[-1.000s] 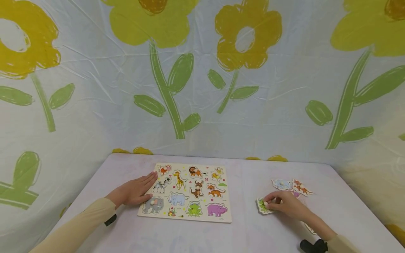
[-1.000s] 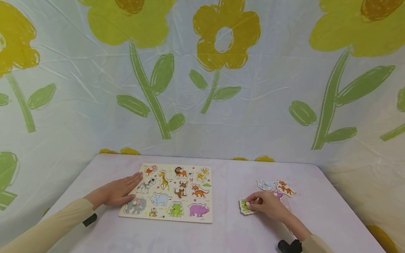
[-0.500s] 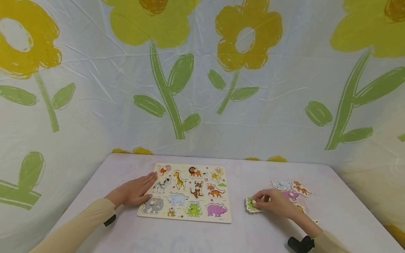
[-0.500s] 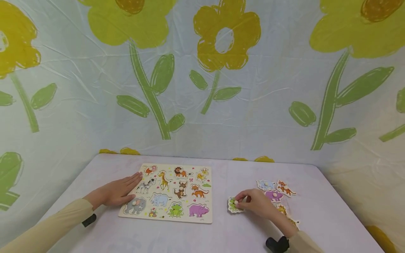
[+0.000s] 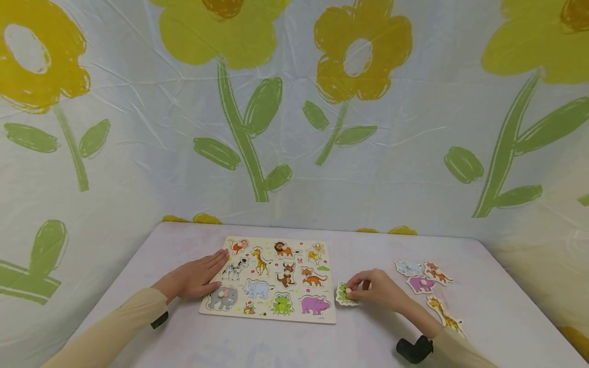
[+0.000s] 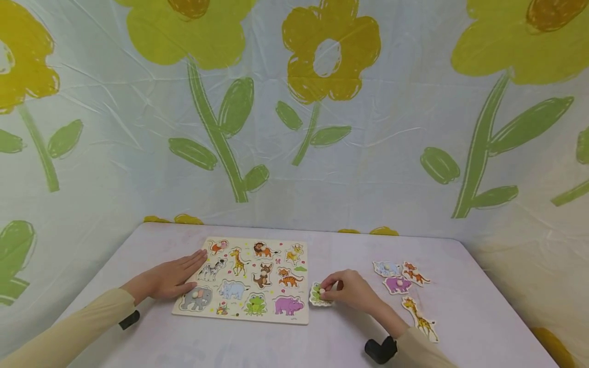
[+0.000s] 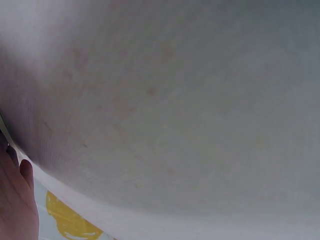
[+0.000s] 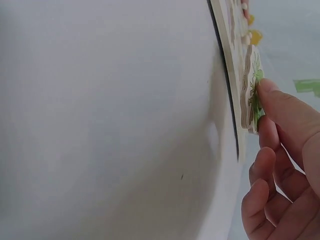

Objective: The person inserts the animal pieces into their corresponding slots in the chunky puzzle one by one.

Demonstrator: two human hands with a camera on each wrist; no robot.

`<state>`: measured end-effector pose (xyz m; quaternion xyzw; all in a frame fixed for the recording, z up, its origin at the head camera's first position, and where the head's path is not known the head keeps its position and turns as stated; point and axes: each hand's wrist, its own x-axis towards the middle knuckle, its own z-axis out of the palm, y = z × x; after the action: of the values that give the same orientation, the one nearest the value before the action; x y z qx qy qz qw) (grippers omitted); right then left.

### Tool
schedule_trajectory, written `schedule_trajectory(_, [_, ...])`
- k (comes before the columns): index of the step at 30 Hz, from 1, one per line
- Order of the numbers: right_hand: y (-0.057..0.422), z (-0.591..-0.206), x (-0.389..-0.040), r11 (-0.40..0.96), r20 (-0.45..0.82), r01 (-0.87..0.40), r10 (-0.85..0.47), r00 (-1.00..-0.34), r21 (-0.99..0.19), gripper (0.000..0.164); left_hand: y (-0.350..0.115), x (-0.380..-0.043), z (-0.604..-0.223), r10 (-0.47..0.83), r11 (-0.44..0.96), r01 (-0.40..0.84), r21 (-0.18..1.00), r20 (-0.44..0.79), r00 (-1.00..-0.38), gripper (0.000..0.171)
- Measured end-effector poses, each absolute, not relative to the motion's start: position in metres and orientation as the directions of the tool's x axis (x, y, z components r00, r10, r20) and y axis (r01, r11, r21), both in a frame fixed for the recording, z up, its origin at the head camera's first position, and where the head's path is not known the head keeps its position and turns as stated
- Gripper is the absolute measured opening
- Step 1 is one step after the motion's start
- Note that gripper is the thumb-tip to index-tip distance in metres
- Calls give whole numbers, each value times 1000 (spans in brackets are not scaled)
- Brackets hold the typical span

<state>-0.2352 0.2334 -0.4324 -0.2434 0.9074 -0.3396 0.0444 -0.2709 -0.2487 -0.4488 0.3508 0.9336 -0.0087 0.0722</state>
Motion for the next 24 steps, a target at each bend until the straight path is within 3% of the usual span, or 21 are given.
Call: schedule_trajectory(24, [166,-436,-241,604,78,-452,-541,-837,-657,15,-252,-272,-455,682,730,682,34,-89,-726,68])
